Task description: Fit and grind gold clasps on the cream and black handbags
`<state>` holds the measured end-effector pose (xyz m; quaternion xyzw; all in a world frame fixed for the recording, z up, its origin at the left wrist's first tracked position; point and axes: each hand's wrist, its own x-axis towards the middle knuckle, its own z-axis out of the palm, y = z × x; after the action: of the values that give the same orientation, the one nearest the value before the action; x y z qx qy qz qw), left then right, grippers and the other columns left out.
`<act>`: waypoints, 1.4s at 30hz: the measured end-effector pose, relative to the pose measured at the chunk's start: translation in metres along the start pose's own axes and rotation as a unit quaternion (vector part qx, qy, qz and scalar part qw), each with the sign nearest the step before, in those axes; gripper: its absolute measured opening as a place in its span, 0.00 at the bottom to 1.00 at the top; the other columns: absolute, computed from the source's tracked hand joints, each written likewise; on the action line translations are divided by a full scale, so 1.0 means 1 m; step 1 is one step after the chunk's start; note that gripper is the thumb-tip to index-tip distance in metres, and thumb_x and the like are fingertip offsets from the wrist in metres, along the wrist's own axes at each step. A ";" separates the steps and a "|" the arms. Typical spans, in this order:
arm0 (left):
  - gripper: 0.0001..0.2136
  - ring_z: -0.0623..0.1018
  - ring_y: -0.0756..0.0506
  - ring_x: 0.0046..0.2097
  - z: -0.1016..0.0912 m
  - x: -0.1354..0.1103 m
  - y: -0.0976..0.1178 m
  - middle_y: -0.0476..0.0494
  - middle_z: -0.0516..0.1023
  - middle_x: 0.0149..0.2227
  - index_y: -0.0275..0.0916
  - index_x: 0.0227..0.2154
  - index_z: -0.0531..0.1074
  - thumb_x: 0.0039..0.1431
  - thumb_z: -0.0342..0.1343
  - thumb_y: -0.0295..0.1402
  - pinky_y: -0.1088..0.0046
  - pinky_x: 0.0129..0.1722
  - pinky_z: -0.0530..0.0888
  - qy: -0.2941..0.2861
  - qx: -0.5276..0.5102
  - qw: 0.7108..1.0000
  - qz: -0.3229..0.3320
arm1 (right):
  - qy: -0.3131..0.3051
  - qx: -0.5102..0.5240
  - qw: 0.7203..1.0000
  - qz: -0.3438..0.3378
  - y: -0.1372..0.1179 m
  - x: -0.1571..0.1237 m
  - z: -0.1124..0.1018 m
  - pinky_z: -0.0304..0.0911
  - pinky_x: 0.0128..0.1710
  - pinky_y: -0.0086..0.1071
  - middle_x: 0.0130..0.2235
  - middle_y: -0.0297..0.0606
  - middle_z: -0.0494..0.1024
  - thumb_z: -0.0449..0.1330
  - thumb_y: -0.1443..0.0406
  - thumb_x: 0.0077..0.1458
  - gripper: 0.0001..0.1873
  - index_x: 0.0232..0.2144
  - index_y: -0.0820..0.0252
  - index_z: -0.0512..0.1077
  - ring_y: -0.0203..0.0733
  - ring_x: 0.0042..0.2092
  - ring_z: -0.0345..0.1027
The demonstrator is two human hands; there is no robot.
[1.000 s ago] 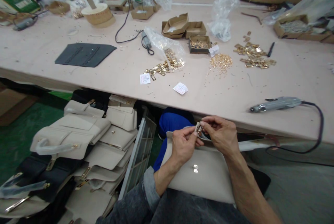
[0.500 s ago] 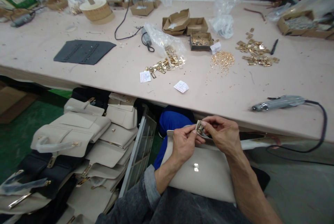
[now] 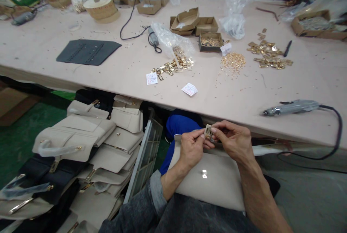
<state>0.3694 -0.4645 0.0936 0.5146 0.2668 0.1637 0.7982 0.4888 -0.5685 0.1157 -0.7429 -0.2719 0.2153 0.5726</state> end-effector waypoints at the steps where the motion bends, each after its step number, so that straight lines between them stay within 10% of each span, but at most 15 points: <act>1: 0.15 0.84 0.47 0.29 0.000 0.000 0.000 0.38 0.85 0.34 0.32 0.48 0.83 0.64 0.57 0.32 0.75 0.31 0.82 0.000 -0.001 1.000 0.000 | -0.008 -0.003 1.000 -0.001 0.000 0.000 -0.002 0.72 0.27 0.31 0.31 0.40 0.80 0.70 0.58 0.57 0.10 0.35 0.60 0.81 0.39 0.28 0.73; 42: 0.15 0.83 0.46 0.27 -0.001 0.002 -0.002 0.40 0.84 0.30 0.34 0.47 0.83 0.66 0.59 0.37 0.72 0.30 0.82 -0.026 0.024 0.999 0.007 | 0.047 -0.027 0.998 -0.034 0.005 0.000 0.013 0.71 0.29 0.31 0.32 0.37 0.79 0.68 0.62 0.60 0.06 0.37 0.58 0.81 0.39 0.29 0.74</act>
<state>0.3701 -0.4635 0.0912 0.5393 0.2461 0.1493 0.7914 0.4813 -0.5602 0.1079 -0.7576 -0.2756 0.1530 0.5715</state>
